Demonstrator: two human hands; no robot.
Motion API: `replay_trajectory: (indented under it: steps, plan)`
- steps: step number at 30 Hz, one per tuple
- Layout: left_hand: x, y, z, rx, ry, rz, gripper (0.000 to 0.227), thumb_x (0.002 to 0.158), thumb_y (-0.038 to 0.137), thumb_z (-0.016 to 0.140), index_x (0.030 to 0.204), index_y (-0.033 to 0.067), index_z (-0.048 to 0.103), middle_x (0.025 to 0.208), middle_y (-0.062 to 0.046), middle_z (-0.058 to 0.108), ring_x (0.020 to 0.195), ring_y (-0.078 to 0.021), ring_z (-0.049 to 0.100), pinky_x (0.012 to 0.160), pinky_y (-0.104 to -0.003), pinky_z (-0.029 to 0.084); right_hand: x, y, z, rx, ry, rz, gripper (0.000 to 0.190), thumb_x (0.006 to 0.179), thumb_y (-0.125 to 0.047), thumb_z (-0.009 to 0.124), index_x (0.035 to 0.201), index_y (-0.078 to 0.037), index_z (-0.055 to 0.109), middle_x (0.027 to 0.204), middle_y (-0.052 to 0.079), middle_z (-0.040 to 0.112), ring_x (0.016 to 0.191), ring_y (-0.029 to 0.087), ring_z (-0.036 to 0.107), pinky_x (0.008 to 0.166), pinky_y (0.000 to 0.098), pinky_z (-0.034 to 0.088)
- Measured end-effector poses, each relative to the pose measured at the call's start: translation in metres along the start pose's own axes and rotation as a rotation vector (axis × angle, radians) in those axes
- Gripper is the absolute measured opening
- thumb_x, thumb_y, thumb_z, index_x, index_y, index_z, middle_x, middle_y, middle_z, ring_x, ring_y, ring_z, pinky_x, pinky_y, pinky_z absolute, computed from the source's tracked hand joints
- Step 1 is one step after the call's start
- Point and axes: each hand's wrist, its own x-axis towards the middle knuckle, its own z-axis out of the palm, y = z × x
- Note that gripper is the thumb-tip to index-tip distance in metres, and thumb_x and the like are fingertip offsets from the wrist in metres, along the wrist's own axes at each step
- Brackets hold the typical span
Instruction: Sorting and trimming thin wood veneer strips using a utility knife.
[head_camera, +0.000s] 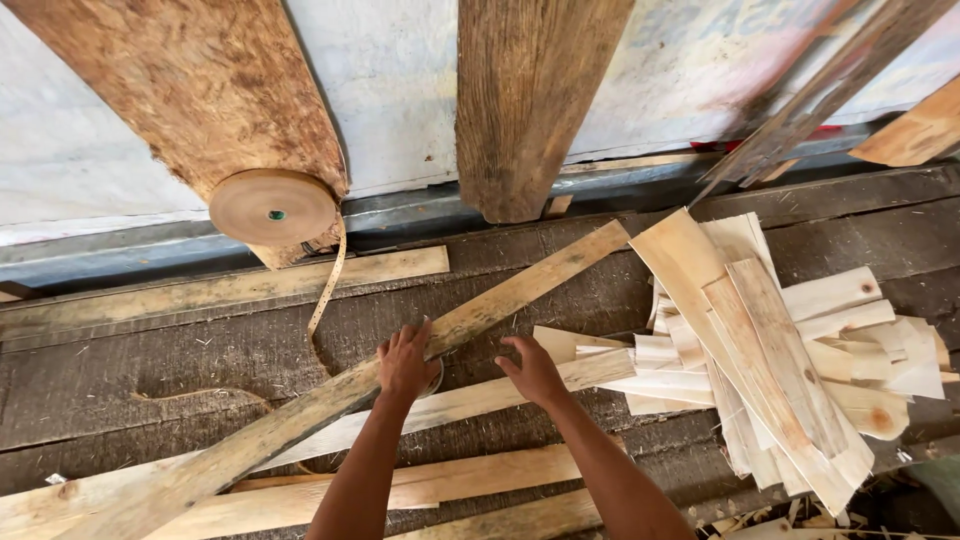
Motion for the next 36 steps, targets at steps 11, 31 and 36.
replay_trajectory:
  steps: [11,31,36]
  plan:
    - [0.080,0.045,0.023,0.086,-0.010,0.067,0.100,0.075,0.035,0.089,0.158,0.0186,0.035,0.143,-0.008,0.050,0.132,-0.0290,0.047,0.122,-0.056,0.023,0.101,-0.015,-0.021,-0.392,-0.165,-0.165,0.072,0.092,-0.019,0.075,0.153,-0.012,0.037,0.165,0.012,0.026,0.142,0.037,0.044,0.108,0.0472,0.047]
    - [0.160,0.062,0.021,0.222,-0.158,0.043,0.115,0.076,0.066,0.083,0.161,0.0239,0.017,0.165,-0.009,0.023,0.153,-0.0295,0.021,0.121,-0.069,0.007,0.210,0.080,-0.095,-0.540,-0.350,-0.235,0.090,0.085,-0.023,0.082,0.158,-0.011,0.030,0.162,0.013,0.036,0.137,0.034,0.049,0.113,0.0449,0.045]
    - [0.160,0.037,0.022,0.185,-0.091,-0.015,0.112,0.070,0.061,0.086,0.160,0.0296,0.027,0.153,-0.006,0.047,0.142,-0.0268,0.043,0.125,-0.066,0.014,0.222,0.127,-0.122,-0.637,-0.371,-0.143,0.086,0.090,-0.030,0.079,0.159,-0.019,0.028,0.163,0.008,0.034,0.142,0.033,0.046,0.111,0.0460,0.047]
